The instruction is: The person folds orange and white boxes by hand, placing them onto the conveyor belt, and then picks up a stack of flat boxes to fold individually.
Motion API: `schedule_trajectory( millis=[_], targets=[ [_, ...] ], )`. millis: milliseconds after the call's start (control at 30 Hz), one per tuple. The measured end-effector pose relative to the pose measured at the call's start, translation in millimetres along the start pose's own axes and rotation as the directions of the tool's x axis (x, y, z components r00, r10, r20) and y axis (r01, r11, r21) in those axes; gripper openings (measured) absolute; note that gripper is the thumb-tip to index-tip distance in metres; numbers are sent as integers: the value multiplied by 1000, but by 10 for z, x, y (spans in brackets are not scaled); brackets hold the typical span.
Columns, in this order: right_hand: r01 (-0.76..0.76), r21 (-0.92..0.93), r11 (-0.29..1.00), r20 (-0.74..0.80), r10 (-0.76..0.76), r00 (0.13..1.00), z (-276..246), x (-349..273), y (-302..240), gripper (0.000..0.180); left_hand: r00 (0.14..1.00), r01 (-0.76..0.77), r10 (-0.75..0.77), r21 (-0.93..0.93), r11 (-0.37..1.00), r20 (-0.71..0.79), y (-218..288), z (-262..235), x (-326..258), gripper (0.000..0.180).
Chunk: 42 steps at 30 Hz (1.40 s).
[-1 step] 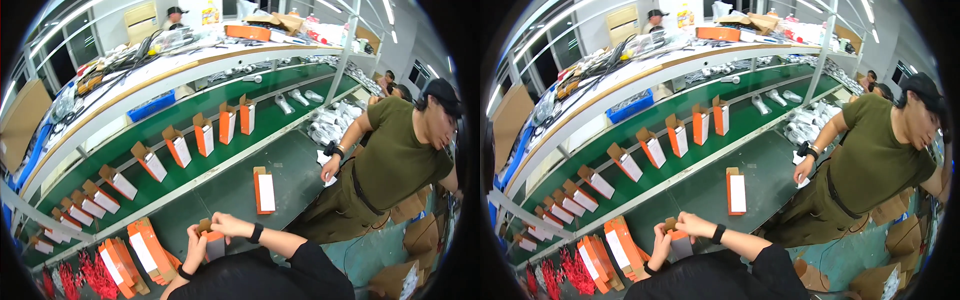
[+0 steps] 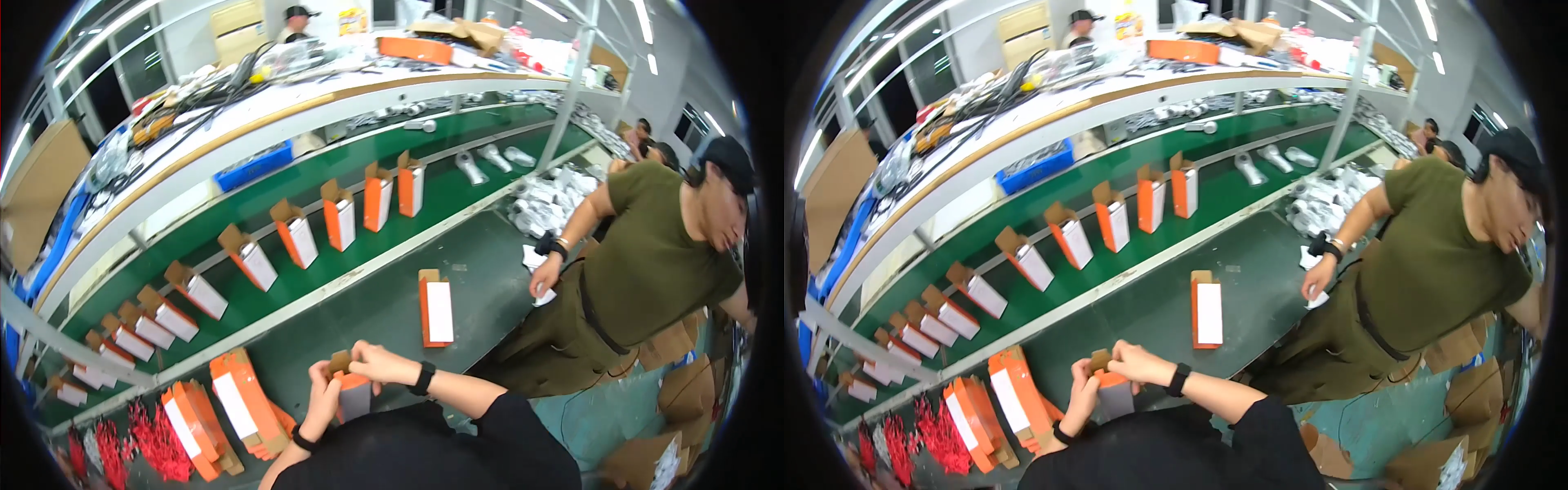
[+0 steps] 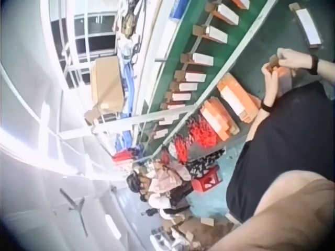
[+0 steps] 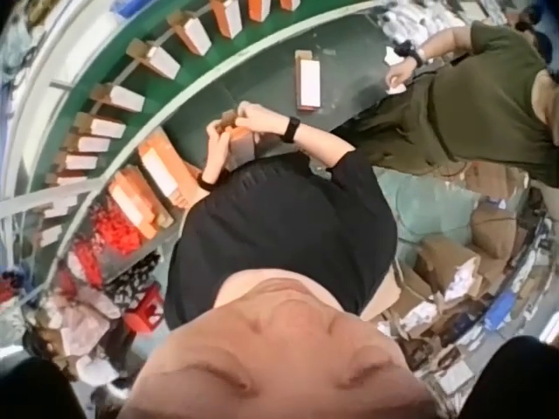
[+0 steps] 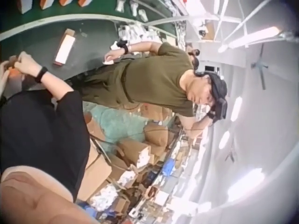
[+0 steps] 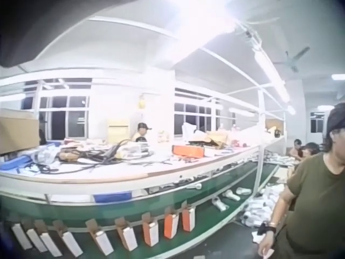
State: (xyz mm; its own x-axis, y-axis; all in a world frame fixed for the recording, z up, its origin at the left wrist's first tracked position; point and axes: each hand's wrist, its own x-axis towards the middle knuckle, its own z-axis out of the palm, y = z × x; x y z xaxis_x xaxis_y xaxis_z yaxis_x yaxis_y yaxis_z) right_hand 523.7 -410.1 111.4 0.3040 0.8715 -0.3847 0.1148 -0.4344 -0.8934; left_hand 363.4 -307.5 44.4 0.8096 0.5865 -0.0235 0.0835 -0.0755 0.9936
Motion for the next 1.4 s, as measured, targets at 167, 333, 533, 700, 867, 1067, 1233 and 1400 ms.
schedule_trajectory(
  millis=[167,333,533,700,867,1067,1233,1400],
  targets=[
    [110,-475,873,-159,-208,965,21,115,113,34,997,-38,56,328,944,-44,-53,227,104,42],
    [-172,84,982,266,144,953,-453,88,119,29,998,-9,-5,244,970,57,126,406,77,44],
    [106,-374,921,79,-82,994,-268,21,59,35,999,-16,5,269,963,40,179,483,2,47],
    [-156,23,988,419,132,898,-519,175,284,35,994,-58,43,150,987,97,192,464,-37,54],
    [303,-517,800,3,-353,936,-269,-64,350,28,995,-87,78,178,980,55,217,480,12,59],
    [-62,-70,996,399,85,913,-550,-115,272,47,993,-98,80,231,968,86,292,546,-5,68],
    [76,53,996,11,-76,997,-467,-257,380,21,993,-110,95,243,964,72,350,619,39,67],
    [482,-691,538,-48,-700,713,-404,-394,267,11,995,-54,37,195,979,88,284,651,81,69]
  ],
)
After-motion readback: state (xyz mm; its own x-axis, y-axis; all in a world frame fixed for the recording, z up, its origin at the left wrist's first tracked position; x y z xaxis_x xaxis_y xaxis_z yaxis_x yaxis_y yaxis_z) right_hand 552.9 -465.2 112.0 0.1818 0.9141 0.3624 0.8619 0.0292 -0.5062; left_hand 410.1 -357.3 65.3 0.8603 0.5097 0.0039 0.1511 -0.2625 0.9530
